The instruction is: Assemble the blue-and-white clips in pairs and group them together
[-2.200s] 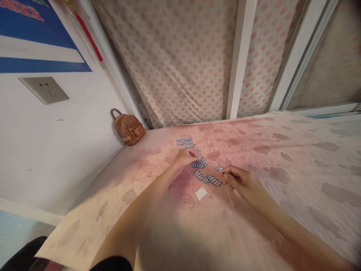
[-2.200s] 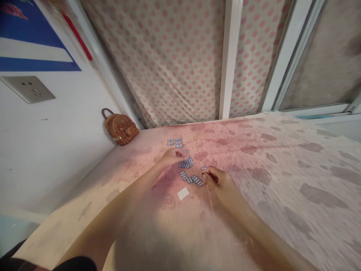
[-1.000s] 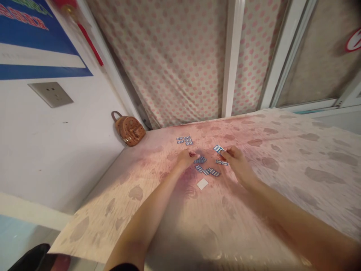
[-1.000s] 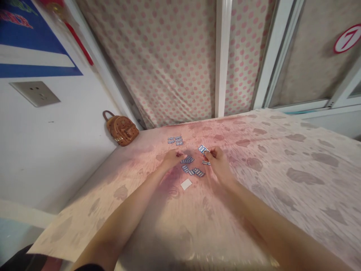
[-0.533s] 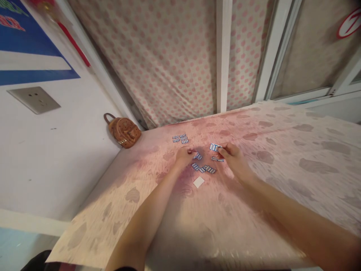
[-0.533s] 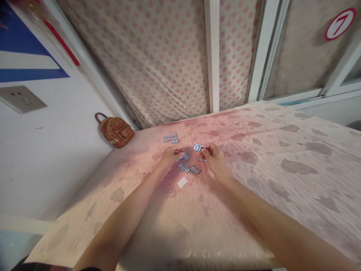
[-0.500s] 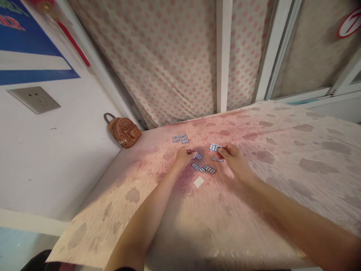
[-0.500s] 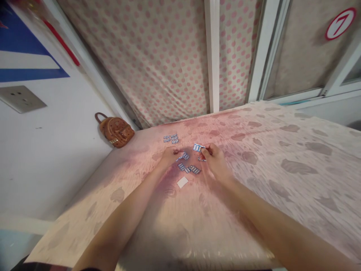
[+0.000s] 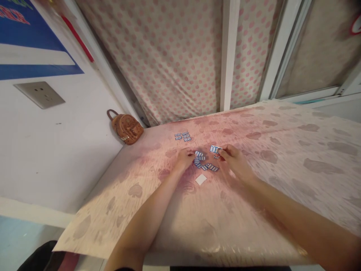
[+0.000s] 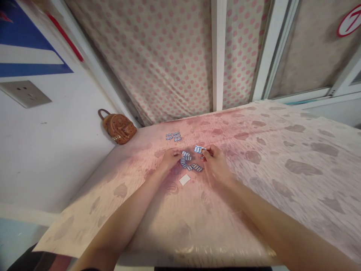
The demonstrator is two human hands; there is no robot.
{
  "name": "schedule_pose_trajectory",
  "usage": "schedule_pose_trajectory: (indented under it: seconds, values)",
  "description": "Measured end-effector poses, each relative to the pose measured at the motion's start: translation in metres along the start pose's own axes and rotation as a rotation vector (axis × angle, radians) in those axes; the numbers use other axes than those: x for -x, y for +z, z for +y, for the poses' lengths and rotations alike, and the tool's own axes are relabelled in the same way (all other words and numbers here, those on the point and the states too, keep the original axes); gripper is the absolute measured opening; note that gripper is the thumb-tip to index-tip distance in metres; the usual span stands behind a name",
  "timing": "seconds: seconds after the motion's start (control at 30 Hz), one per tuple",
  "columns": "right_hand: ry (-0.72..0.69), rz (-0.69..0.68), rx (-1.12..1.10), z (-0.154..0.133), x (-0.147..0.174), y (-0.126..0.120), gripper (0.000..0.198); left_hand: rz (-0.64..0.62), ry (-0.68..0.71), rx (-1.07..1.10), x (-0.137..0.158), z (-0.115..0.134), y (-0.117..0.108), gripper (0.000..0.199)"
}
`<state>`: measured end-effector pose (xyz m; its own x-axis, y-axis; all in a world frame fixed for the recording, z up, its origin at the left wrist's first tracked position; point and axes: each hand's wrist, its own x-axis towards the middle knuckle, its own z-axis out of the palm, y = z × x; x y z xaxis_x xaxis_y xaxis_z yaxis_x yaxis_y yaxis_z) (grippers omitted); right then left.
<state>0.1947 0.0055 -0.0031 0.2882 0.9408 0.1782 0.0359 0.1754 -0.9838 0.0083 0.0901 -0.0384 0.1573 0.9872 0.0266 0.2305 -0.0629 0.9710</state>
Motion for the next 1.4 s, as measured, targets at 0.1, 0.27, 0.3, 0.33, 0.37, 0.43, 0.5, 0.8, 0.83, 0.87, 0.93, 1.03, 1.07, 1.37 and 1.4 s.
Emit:
schedule_pose_trajectory:
  seconds: [0.1, 0.27, 0.3, 0.33, 0.37, 0.43, 0.5, 0.8, 0.83, 0.87, 0.93, 1.03, 1.07, 1.37, 1.4]
  values:
    - [-0.002, 0.001, -0.017, 0.001, 0.003, 0.002, 0.028, 0.026, 0.015, -0.005, -0.001, -0.003, 0.001, 0.005]
    - [-0.026, -0.014, 0.031, 0.0, 0.005, 0.001, 0.021, 0.094, 0.103, -0.078, 0.001, 0.003, -0.006, 0.01]
    - [-0.028, -0.01, 0.045, -0.002, 0.005, 0.001, 0.021, 0.113, 0.129, -0.069, 0.003, 0.007, -0.008, 0.011]
    - [-0.027, -0.002, 0.053, -0.004, 0.006, 0.002, 0.021, 0.124, 0.151, -0.051, 0.006, 0.012, -0.01, 0.01]
    - [-0.025, 0.006, 0.057, -0.006, 0.007, 0.002, 0.021, 0.127, 0.164, -0.027, 0.01, 0.017, -0.012, 0.01]
    - [-0.022, 0.017, 0.062, -0.009, 0.008, 0.003, 0.022, 0.097, 0.159, 0.026, 0.021, 0.028, -0.014, 0.009]
    - [-0.025, 0.022, 0.067, -0.012, 0.01, 0.004, 0.023, 0.059, 0.145, 0.084, 0.034, 0.038, -0.013, 0.013]
    - [0.007, -0.116, 0.017, -0.001, 0.012, 0.006, 0.019, -0.046, 0.126, 0.178, 0.059, 0.041, -0.002, 0.027]
    - [0.003, -0.136, 0.015, 0.001, 0.012, 0.005, 0.018, -0.045, 0.134, 0.187, 0.06, 0.04, -0.002, 0.027]
    - [-0.006, -0.162, 0.02, 0.003, 0.011, 0.005, 0.019, -0.046, 0.142, 0.194, 0.061, 0.04, -0.002, 0.027]
    - [-0.033, -0.211, 0.041, 0.006, 0.009, 0.004, 0.021, -0.048, 0.148, 0.202, 0.063, 0.041, -0.002, 0.024]
    - [-0.046, -0.261, 0.073, 0.006, 0.008, 0.004, 0.022, -0.04, 0.138, 0.205, 0.068, 0.044, 0.0, 0.02]
    - [-0.041, -0.27, 0.079, 0.005, 0.009, 0.005, 0.021, -0.036, 0.134, 0.205, 0.069, 0.044, 0.0, 0.02]
    - [-0.181, -0.203, 0.19, -0.006, 0.019, 0.005, 0.017, -0.005, 0.138, 0.18, 0.071, 0.042, 0.003, 0.017]
    - [-0.21, -0.222, 0.23, -0.006, 0.019, 0.004, 0.016, -0.006, 0.139, 0.187, 0.072, 0.042, 0.004, 0.017]
